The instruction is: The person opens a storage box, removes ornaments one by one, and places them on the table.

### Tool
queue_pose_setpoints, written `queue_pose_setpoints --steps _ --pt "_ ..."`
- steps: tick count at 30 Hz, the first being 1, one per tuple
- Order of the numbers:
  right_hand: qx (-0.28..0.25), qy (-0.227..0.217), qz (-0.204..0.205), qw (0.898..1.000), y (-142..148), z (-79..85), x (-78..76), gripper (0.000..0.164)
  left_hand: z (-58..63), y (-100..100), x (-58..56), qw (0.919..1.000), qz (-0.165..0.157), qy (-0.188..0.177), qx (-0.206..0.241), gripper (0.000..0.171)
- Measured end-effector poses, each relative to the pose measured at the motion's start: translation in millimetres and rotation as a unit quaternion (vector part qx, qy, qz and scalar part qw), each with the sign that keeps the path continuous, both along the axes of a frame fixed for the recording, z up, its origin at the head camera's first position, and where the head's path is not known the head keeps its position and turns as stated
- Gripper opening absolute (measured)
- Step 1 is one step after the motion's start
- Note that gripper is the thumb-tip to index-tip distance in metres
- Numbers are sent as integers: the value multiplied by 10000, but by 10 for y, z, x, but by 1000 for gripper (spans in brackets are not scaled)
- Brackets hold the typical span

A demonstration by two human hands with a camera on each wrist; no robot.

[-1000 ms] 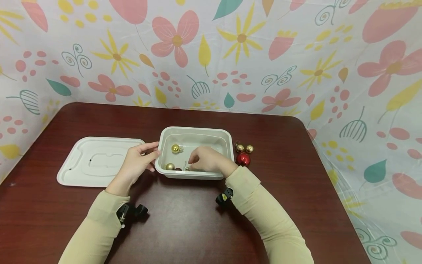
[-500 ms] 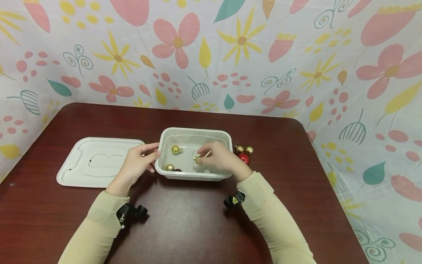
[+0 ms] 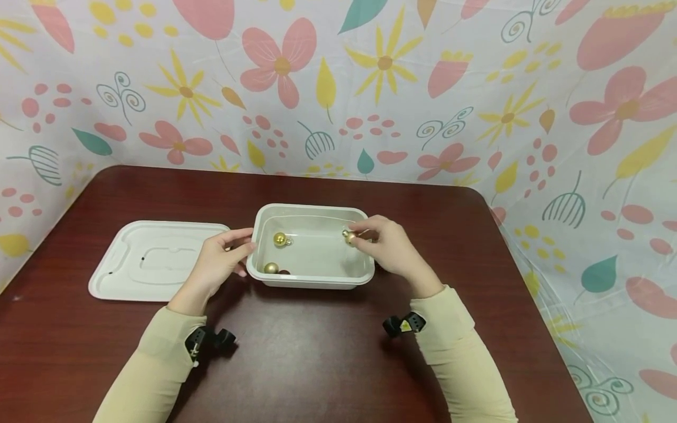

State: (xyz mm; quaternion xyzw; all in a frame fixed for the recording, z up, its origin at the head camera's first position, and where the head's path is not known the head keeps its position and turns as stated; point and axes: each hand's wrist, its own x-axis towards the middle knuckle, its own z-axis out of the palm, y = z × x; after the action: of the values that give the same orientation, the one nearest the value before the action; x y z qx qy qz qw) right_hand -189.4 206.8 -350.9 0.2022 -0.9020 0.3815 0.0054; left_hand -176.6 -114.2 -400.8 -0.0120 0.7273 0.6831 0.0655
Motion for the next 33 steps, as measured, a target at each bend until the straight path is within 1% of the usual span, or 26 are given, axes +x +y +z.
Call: queue_pose_setpoints --steps 4,10,13,17,19,25,28,33 --pt "26 234 -428 9988 175 -3 25 25 3 -1 -3 10000 -8 -20 11 38" --pt "41 415 -1017 9939 441 -63 75 28 -2 -1 -12 10000 -12 -17 15 37" --pt "30 324 -1300 9910 564 -122 94 29 -15 -7 -18 10000 -7 -33 10 37" --pt "-13 82 -1602 9871 690 -217 107 29 -37 -16 -27 10000 -11 -64 51 38" --pt "48 -1 -1756 9845 739 -268 105 30 -45 -18 -29 9999 -12 -69 77 38" --pt "356 -177 -2052 9779 865 -429 87 33 -52 -14 -27 10000 -17 -47 44 38" --pt "477 -254 -2088 9765 916 -498 81 35 -56 -11 -29 10000 -29 -19 14 38" --pt "748 -333 -2110 9740 973 -603 60 33 -70 -11 -35 10000 -16 0 -27 38"
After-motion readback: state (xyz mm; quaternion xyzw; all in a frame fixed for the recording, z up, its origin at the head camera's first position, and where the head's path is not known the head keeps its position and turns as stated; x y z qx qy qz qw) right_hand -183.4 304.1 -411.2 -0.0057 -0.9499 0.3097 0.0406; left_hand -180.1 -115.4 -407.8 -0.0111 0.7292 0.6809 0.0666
